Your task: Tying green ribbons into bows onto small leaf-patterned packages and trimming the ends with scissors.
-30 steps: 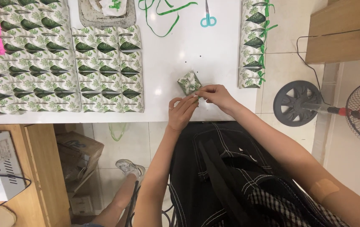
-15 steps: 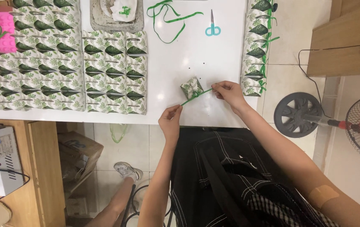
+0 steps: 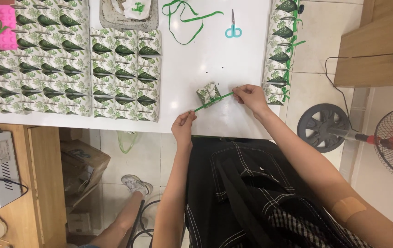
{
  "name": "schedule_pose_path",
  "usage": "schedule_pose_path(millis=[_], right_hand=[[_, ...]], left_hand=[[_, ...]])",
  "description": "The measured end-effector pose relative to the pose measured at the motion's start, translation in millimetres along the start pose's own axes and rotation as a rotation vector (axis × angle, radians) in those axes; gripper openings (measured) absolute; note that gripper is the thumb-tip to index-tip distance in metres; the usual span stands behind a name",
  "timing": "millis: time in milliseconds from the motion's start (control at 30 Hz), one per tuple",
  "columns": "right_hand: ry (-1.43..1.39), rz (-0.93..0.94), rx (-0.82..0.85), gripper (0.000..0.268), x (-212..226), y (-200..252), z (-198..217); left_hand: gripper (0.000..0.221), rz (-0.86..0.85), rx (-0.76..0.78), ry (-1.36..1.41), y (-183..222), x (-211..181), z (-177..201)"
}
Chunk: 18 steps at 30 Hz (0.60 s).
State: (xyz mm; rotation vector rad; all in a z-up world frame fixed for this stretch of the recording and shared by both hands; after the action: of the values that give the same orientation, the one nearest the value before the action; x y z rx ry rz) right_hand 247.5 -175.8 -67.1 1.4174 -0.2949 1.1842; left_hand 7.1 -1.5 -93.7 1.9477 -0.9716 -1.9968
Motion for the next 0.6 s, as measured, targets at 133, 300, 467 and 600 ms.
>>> schedule_pose_path(millis=[133, 300, 467, 600], right_hand=[[0.036, 0.026, -0.005, 0.020, 5.4, 2.8, 1.4], [0.039, 0.029, -0.004, 0.020, 2.2, -2.1, -2.6], [-0.007, 0.101, -0.033, 0.020, -2.2, -11.3, -4.4], [-0.084, 0.106, -0.079, 0.020, -4.7, -18.9, -4.4]], left_hand=[[0.021, 0.058, -0.045, 0.012, -4.7, 10.8, 8.2], [0.020, 0.042, -0.060, 0.052, -9.9, 16.8, 11.3], [0.019, -0.024, -0.080, 0.075, -18.3, 11.8, 8.0], [0.017, -0.071, -0.081, 0.110, -27.1, 8.7, 2.9]])
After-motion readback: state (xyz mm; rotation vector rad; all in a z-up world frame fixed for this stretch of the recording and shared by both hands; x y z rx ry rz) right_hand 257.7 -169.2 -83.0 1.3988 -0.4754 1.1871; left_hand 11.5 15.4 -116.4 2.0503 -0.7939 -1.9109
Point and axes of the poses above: each hand's wrist, its own y-axis away from the middle knuckle, its own z-axis out of the back of the hand, x = y × z, the point moved 6 cm from there along -y, towards the middle knuckle, and after that the axes turned 9 degrees about -x, right-handed, at the moved point
